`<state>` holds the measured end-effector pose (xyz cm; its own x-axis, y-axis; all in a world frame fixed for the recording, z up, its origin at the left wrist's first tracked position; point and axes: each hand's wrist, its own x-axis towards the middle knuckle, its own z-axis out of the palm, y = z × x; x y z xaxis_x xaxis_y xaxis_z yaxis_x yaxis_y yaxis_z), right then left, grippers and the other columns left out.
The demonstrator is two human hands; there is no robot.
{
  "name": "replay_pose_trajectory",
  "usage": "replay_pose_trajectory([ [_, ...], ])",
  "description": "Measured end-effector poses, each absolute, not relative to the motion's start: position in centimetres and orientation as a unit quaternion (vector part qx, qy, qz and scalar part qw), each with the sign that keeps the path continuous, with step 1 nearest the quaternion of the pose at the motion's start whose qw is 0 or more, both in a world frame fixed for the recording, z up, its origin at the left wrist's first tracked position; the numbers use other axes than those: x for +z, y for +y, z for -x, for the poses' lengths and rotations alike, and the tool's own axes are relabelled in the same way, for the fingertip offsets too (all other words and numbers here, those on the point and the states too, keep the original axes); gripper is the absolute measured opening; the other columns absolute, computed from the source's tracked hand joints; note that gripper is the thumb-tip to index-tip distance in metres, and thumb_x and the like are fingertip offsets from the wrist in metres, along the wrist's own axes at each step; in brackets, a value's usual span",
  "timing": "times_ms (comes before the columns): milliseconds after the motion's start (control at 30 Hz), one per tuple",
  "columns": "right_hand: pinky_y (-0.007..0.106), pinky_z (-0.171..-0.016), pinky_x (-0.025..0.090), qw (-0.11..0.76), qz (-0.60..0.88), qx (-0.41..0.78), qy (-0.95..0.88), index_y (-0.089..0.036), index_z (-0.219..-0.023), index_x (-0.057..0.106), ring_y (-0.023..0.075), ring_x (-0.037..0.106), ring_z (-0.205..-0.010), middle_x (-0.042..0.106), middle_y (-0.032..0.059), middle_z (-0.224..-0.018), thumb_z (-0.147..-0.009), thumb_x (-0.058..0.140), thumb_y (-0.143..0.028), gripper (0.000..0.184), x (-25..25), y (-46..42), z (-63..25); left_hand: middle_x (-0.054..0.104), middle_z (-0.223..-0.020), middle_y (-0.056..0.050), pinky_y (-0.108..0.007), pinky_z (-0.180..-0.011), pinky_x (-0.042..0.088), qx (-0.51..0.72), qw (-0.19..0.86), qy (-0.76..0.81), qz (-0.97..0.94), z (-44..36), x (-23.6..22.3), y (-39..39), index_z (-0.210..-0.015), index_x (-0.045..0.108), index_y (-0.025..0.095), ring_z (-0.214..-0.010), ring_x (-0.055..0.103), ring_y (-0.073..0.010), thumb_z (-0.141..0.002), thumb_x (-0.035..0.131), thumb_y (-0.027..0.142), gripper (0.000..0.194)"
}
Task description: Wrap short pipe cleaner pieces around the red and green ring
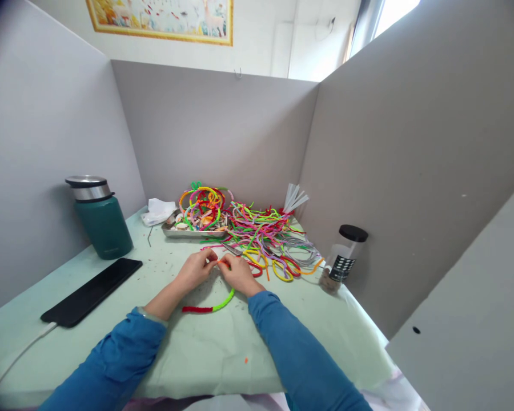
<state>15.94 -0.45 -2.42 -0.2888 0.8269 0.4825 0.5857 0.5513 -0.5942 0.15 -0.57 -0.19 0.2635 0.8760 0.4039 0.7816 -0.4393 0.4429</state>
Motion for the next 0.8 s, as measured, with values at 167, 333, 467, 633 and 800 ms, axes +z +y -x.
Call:
replay_pose_trajectory([
  [167,0.021,-0.054,0.029,0.396,0.446,0.156,-0.787,-0.017,-0.077,0.06,0.0108,0.048,-0.059,0.059,-0.0007,-0.066,-0.084,0.048,-0.029,0.019,-2.35,-0.48,-15.96,0.065,-0.082,-0.003,-0.023,-0.067,0.039,0.305,0.074,0.527,-0.79,-0.25,-0.05,-0.69,-0.083,0.06,0.018,-0.074,0.056,-0.0135,-0.077,0.051,0.018,0.011],
  [333,0.021,-0.054,0.03,0.393,0.445,0.16,-0.789,-0.017,-0.076,0.06,0.011,0.049,-0.059,0.059,-0.0006,-0.066,-0.083,0.048,-0.027,0.018,-2.22,-0.58,-15.98,0.065,-0.082,-0.003,-0.023,-0.068,0.039,0.3,0.074,0.532,-0.788,-0.24,0.13,-0.82,-0.083,0.061,0.017,-0.076,0.057,-0.014,-0.076,0.051,0.017,0.012],
  [467,0.021,-0.055,0.03,0.391,0.446,0.16,-0.789,-0.017,-0.076,0.06,0.0113,0.049,-0.059,0.059,-0.0005,-0.065,-0.084,0.047,-0.028,0.019,-2.15,-0.64,-15.98,0.065,-0.08,-0.003,-0.023,-0.067,0.039,0.299,0.072,0.532,-0.789,-0.2,0.13,-0.78,-0.08,0.061,0.017,-0.075,0.057,-0.0141,-0.076,0.052,0.017,0.01],
  [633,0.021,-0.054,0.03,0.39,0.447,0.158,-0.789,-0.017,-0.075,0.06,0.0112,0.049,-0.06,0.059,-0.0005,-0.065,-0.083,0.047,-0.028,0.018,-2.18,-0.59,-15.98,0.065,-0.079,-0.004,-0.023,-0.067,0.038,0.294,0.068,0.535,-0.789,-0.22,0.24,-0.82,-0.08,0.063,0.017,-0.074,0.057,-0.0139,-0.076,0.052,0.017,0.011],
  [800,0.02,-0.054,0.03,0.387,0.45,0.156,-0.789,-0.017,-0.076,0.06,0.011,0.048,-0.059,0.059,-0.0008,-0.064,-0.084,0.047,-0.029,0.019,-2.3,-0.56,-15.99,0.066,-0.079,-0.004,-0.023,-0.066,0.038,0.291,0.075,0.538,-0.787,-0.23,0.32,-0.85,-0.079,0.064,0.017,-0.073,0.057,-0.0139,-0.077,0.052,0.018,0.012],
])
